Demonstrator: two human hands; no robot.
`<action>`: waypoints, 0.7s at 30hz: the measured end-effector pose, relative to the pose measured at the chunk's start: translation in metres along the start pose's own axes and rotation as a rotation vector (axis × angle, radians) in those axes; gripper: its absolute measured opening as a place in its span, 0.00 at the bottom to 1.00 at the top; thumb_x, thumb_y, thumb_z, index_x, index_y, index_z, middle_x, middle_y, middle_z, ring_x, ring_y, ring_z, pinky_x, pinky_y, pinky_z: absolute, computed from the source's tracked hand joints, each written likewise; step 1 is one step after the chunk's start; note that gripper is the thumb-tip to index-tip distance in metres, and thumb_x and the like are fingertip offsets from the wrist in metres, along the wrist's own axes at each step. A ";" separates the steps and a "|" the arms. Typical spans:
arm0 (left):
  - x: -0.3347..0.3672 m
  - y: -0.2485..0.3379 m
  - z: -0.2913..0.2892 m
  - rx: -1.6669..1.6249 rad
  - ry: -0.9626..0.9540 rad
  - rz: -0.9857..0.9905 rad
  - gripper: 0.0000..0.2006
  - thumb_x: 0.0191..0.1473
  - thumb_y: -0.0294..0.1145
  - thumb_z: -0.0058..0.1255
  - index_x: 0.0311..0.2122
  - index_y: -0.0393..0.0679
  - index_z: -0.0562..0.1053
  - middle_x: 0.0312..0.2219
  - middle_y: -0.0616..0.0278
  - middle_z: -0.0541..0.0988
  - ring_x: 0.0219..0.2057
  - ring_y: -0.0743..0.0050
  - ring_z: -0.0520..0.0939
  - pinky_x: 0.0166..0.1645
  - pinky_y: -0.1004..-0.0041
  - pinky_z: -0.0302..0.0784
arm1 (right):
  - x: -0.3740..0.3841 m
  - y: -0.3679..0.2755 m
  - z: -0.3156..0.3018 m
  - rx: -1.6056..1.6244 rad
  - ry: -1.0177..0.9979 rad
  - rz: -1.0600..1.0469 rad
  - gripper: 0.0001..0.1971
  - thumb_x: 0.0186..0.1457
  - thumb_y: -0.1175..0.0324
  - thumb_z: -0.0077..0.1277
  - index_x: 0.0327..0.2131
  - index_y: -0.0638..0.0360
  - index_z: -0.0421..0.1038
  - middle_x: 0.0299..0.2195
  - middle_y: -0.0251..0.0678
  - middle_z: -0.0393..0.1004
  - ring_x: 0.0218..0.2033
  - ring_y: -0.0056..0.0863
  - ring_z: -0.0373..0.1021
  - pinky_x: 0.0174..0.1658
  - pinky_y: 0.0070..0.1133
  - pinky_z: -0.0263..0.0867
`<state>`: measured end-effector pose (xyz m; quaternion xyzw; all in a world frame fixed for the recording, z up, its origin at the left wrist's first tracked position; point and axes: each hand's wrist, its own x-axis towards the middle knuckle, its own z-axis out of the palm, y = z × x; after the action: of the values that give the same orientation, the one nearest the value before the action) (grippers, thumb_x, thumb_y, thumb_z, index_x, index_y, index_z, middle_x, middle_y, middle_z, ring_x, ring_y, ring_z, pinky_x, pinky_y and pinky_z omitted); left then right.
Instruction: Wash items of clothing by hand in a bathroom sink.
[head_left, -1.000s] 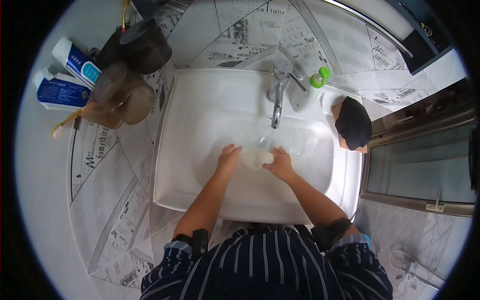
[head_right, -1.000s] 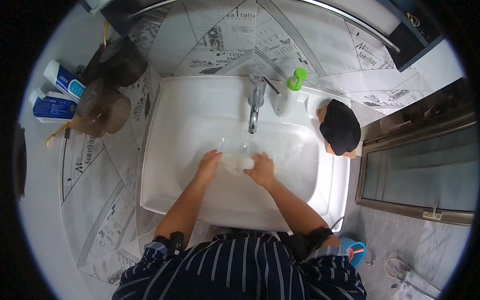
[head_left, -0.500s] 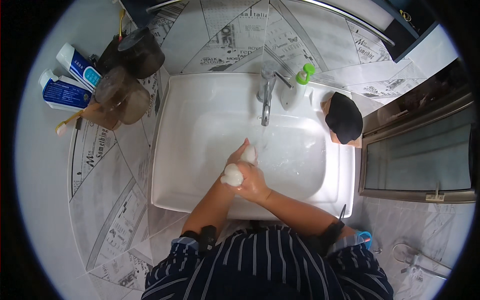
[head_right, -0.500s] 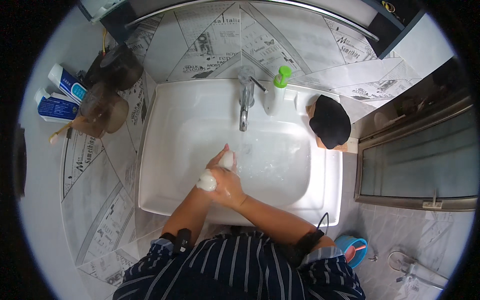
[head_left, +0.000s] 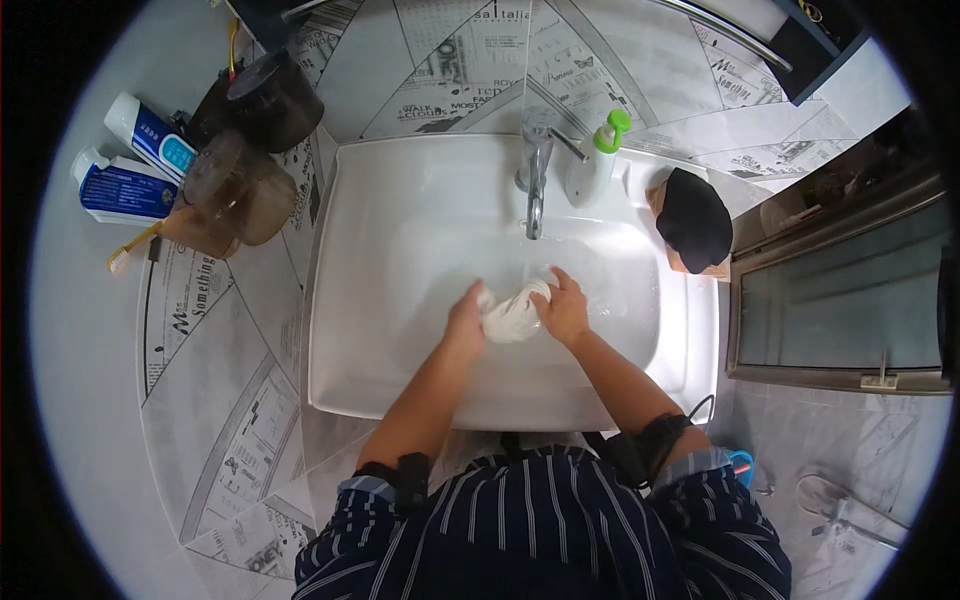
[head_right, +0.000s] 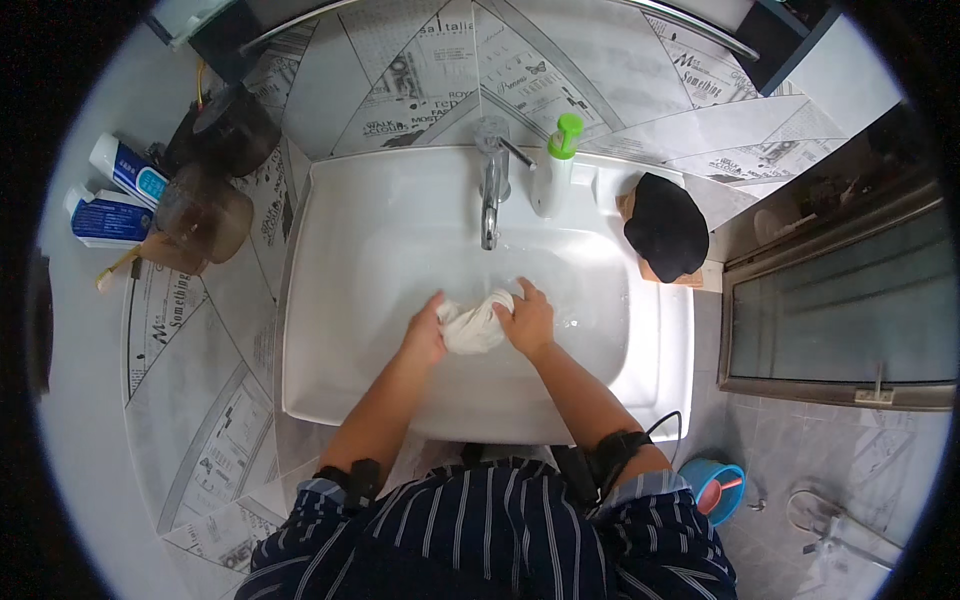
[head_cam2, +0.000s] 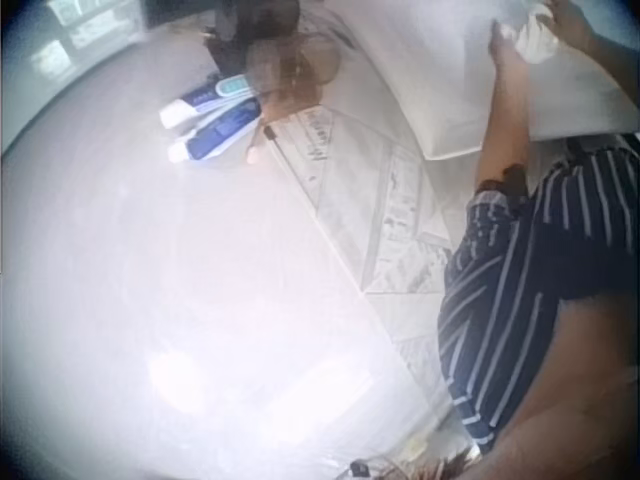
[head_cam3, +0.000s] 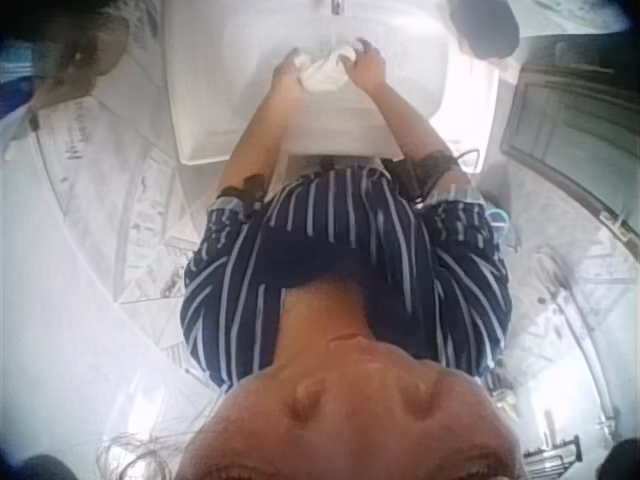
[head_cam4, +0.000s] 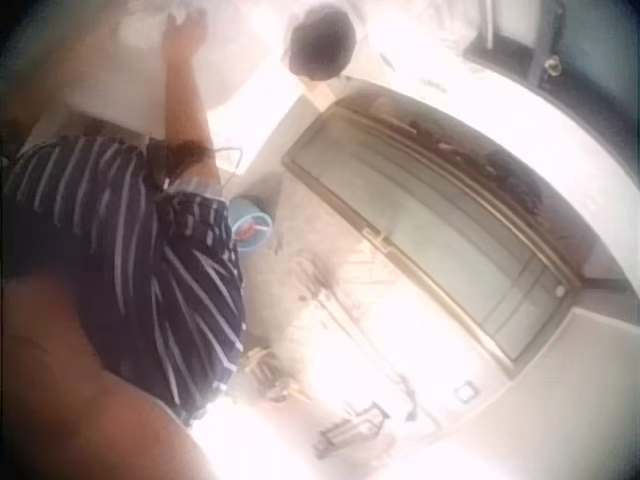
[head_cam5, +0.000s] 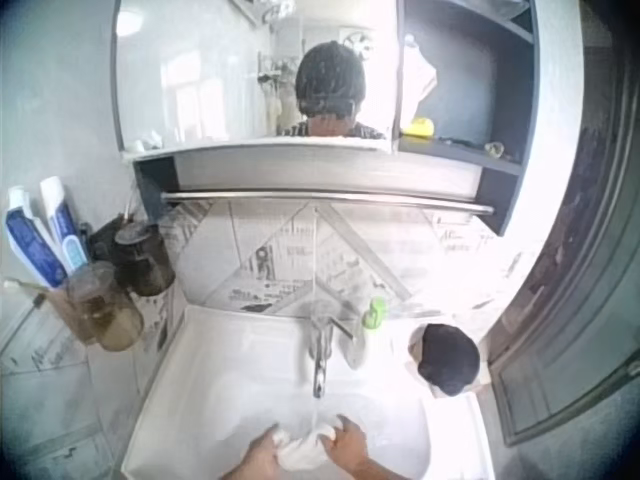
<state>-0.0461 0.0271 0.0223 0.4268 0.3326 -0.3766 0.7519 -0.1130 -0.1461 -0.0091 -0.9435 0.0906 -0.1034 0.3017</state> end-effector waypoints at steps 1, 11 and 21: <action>0.004 0.011 -0.013 0.058 -0.012 0.038 0.23 0.53 0.49 0.45 0.47 0.41 0.67 0.43 0.53 0.73 0.46 0.57 0.73 0.51 0.60 0.68 | -0.004 0.002 0.002 -0.042 -0.004 0.014 0.20 0.50 0.54 0.48 0.39 0.60 0.72 0.51 0.48 0.61 0.49 0.46 0.60 0.49 0.37 0.57; -0.026 -0.002 -0.017 2.103 0.094 0.640 0.37 0.43 0.56 0.53 0.56 0.46 0.60 0.59 0.48 0.51 0.59 0.45 0.53 0.56 0.53 0.59 | -0.010 -0.008 0.014 -0.466 -0.058 0.119 0.17 0.45 0.58 0.55 0.39 0.54 0.73 0.56 0.47 0.57 0.56 0.44 0.54 0.56 0.35 0.51; -0.052 0.052 -0.013 0.680 -0.065 -0.299 0.50 0.40 0.76 0.37 0.52 0.34 0.62 0.45 0.43 0.71 0.43 0.51 0.75 0.47 0.59 0.71 | 0.010 -0.092 -0.077 1.178 -0.353 0.552 0.12 0.45 0.76 0.51 0.37 0.61 0.67 0.49 0.38 0.64 0.49 0.25 0.61 0.48 0.21 0.60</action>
<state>-0.0300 0.0719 0.0793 0.5865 0.2231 -0.5849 0.5139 -0.1125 -0.1168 0.1079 -0.5664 0.2063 0.1008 0.7915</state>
